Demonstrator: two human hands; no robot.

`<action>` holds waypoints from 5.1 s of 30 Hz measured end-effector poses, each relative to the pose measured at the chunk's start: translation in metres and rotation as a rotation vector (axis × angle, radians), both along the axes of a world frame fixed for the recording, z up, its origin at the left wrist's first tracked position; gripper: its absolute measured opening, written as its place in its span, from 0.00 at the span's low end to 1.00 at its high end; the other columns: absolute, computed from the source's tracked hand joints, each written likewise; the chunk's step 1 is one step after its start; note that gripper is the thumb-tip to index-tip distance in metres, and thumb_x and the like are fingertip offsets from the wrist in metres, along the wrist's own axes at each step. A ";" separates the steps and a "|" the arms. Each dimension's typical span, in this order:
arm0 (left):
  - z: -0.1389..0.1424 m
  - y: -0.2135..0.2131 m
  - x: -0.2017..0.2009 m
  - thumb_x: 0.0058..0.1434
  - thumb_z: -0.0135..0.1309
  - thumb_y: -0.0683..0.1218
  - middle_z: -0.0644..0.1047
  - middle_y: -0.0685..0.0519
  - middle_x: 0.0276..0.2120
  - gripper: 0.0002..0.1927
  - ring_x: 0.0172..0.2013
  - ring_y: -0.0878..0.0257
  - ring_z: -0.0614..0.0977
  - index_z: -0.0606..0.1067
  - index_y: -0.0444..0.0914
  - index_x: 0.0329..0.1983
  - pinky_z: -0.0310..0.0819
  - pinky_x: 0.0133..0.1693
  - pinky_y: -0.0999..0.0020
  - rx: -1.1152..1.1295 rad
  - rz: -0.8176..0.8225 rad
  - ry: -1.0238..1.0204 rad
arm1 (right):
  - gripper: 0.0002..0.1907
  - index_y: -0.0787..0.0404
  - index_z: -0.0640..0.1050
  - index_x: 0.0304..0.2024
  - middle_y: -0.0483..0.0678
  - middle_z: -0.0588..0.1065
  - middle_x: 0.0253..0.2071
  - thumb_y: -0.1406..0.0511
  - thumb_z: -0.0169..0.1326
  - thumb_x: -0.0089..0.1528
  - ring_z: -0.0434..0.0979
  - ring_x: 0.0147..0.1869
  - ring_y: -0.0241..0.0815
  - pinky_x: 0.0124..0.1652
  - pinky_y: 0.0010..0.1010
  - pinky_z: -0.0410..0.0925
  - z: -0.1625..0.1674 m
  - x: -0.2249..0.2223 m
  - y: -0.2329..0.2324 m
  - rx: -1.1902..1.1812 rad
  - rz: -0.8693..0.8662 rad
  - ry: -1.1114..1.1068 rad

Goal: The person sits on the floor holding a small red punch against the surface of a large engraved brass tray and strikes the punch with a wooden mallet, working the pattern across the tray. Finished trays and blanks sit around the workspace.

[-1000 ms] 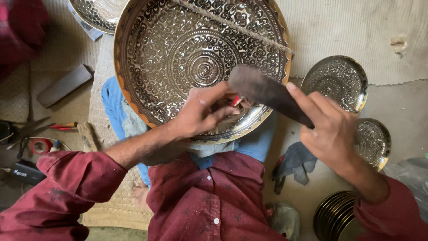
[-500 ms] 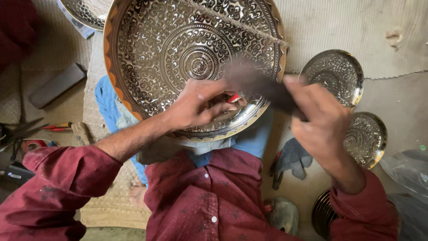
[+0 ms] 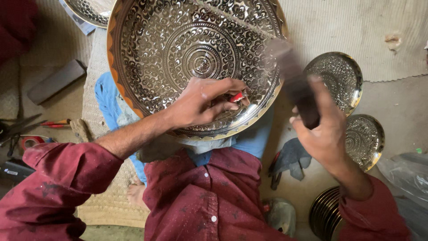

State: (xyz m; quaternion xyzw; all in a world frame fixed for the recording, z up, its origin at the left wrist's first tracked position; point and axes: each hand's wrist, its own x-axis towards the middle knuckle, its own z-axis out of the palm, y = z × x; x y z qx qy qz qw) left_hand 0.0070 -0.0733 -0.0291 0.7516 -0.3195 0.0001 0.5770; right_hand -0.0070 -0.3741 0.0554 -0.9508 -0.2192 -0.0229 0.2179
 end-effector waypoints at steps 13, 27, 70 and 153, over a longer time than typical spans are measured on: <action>0.002 0.003 -0.002 0.66 0.62 0.44 0.82 0.50 0.41 0.19 0.40 0.56 0.87 0.72 0.39 0.57 0.80 0.40 0.60 0.082 0.026 -0.014 | 0.41 0.65 0.68 0.67 0.66 0.73 0.62 0.75 0.64 0.51 0.77 0.62 0.65 0.59 0.45 0.72 -0.002 -0.003 -0.013 -0.005 0.061 -0.107; 0.003 0.004 -0.002 0.67 0.63 0.47 0.80 0.50 0.30 0.14 0.31 0.57 0.84 0.75 0.40 0.51 0.74 0.34 0.57 0.191 0.025 0.027 | 0.41 0.59 0.69 0.67 0.60 0.76 0.57 0.75 0.64 0.51 0.80 0.58 0.61 0.56 0.44 0.73 0.000 -0.005 -0.016 -0.053 0.030 -0.063; 0.015 0.012 0.015 0.65 0.60 0.40 0.83 0.49 0.48 0.22 0.49 0.53 0.87 0.70 0.35 0.62 0.83 0.47 0.62 -0.026 -0.156 -0.015 | 0.47 0.57 0.57 0.77 0.52 0.75 0.42 0.78 0.61 0.59 0.79 0.41 0.48 0.42 0.38 0.73 -0.033 -0.030 0.000 0.212 -0.059 -0.049; 0.018 -0.015 0.014 0.65 0.62 0.47 0.83 0.50 0.50 0.23 0.49 0.53 0.87 0.72 0.38 0.61 0.82 0.44 0.59 -0.074 -0.287 -0.124 | 0.39 0.64 0.56 0.72 0.49 0.75 0.37 0.75 0.61 0.63 0.78 0.36 0.38 0.39 0.28 0.74 -0.091 -0.139 -0.025 0.847 -0.525 0.179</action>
